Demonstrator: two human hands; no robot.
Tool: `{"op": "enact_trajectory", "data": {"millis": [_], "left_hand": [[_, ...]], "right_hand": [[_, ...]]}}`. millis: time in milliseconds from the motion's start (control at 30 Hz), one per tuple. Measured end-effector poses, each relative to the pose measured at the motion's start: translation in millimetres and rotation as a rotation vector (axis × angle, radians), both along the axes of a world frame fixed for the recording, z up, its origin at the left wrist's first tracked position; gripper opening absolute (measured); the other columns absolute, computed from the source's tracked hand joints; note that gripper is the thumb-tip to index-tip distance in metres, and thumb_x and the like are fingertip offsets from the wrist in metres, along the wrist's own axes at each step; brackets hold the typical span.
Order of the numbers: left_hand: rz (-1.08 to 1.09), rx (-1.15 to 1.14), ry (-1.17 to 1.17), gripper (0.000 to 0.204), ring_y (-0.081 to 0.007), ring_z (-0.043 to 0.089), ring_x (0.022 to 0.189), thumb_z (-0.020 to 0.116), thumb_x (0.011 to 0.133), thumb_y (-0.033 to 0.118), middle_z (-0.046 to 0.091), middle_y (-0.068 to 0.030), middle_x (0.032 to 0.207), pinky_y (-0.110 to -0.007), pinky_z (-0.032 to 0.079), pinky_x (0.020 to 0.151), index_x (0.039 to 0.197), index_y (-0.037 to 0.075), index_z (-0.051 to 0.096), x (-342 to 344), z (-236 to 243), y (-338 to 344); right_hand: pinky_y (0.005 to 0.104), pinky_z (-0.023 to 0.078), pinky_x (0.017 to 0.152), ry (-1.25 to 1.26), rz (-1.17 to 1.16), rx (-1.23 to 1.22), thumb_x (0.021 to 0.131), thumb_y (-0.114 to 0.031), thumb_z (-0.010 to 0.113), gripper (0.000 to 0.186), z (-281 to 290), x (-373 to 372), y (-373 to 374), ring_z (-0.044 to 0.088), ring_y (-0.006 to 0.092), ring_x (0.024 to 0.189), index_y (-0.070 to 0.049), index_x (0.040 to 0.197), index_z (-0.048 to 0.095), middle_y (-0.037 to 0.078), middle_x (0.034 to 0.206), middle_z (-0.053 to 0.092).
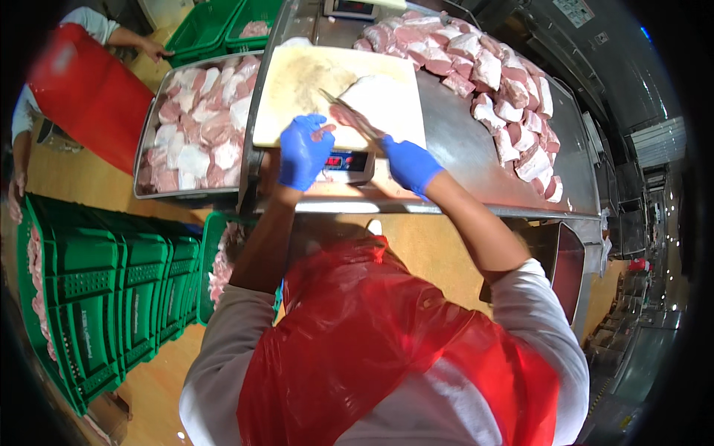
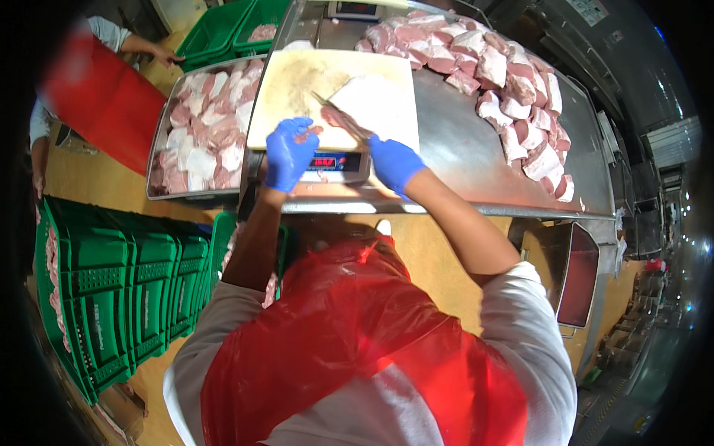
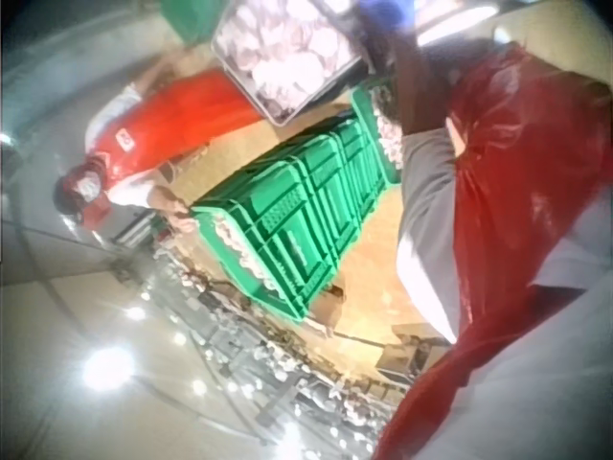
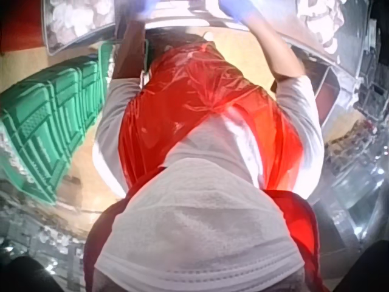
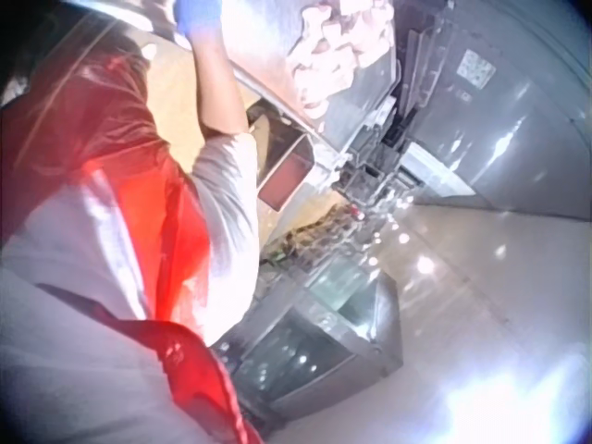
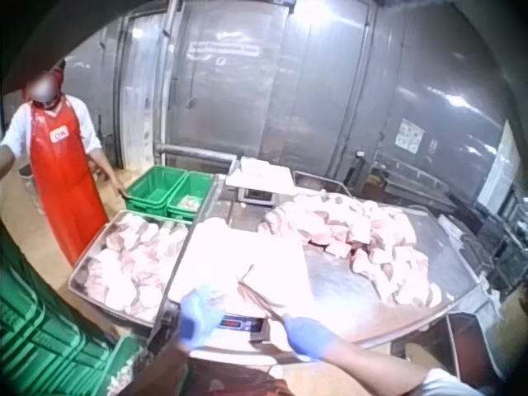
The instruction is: The person cuts pieces of raw pork on a cutting board using a knife. They repeatedly pick up meat, slice it into smaller portions, and place the cut pieces into a green crate. The process continues with multiple pieces of meat being handled one at a time.
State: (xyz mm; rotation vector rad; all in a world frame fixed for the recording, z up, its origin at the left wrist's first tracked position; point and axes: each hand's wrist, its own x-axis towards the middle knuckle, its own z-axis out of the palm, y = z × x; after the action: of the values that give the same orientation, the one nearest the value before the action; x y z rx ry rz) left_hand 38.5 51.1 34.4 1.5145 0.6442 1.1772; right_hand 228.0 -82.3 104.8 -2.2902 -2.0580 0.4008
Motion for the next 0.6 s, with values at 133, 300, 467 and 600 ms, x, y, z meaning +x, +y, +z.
{"op": "enact_trajectory", "data": {"millis": [133, 300, 467, 600], "left_hand": [[0.134, 0.091, 0.317, 0.030, -0.0205, 0.071, 0.092, 0.068, 0.085, -0.008, 0.066, -0.0114, 0.098, -0.028, 0.057, 0.078, 0.114, -0.009, 0.059, 17.1, 13.7, 9.8], [0.177, -0.005, -0.007, 0.026, -0.0159, 0.069, 0.083, 0.073, 0.085, -0.003, 0.065, -0.0076, 0.090, -0.026, 0.056, 0.073, 0.109, -0.008, 0.064, -9.7, -9.1, 21.9], [0.174, -0.060, 0.241, 0.046, -0.0129, 0.064, 0.079, 0.083, 0.081, 0.010, 0.066, -0.0081, 0.088, -0.028, 0.055, 0.073, 0.119, -0.006, 0.063, 12.6, 19.7, 16.0], [0.355, 0.260, 0.109, 0.051, -0.0164, 0.066, 0.074, 0.082, 0.081, 0.010, 0.068, -0.0164, 0.097, -0.028, 0.054, 0.067, 0.124, -0.009, 0.059, -1.3, -25.3, 49.7]], "right_hand": [[0.0480, 0.055, 0.078, 0.024, -0.066, 0.000, 0.088, -0.010, 0.052, 0.022, -15.4, -11.4, 67.0, 0.069, 0.0436, 0.086, 0.009, 0.100, 0.057, 0.031, 0.087, 0.067], [0.0476, 0.056, 0.078, -0.016, 0.022, -0.148, 0.087, -0.008, 0.058, 0.023, 25.3, -34.5, -4.6, 0.069, 0.0435, 0.086, 0.009, 0.102, 0.058, 0.030, 0.089, 0.068], [0.0480, 0.056, 0.074, 0.095, -0.057, 0.016, 0.089, -0.010, 0.057, 0.023, -2.7, -22.0, 50.3, 0.069, 0.0450, 0.083, 0.009, 0.102, 0.056, 0.031, 0.085, 0.067], [0.0502, 0.055, 0.072, 0.222, -0.062, 0.091, 0.091, -0.011, 0.054, 0.021, 11.9, -41.1, 39.4, 0.068, 0.0463, 0.080, 0.007, 0.101, 0.053, 0.031, 0.081, 0.066]]}}
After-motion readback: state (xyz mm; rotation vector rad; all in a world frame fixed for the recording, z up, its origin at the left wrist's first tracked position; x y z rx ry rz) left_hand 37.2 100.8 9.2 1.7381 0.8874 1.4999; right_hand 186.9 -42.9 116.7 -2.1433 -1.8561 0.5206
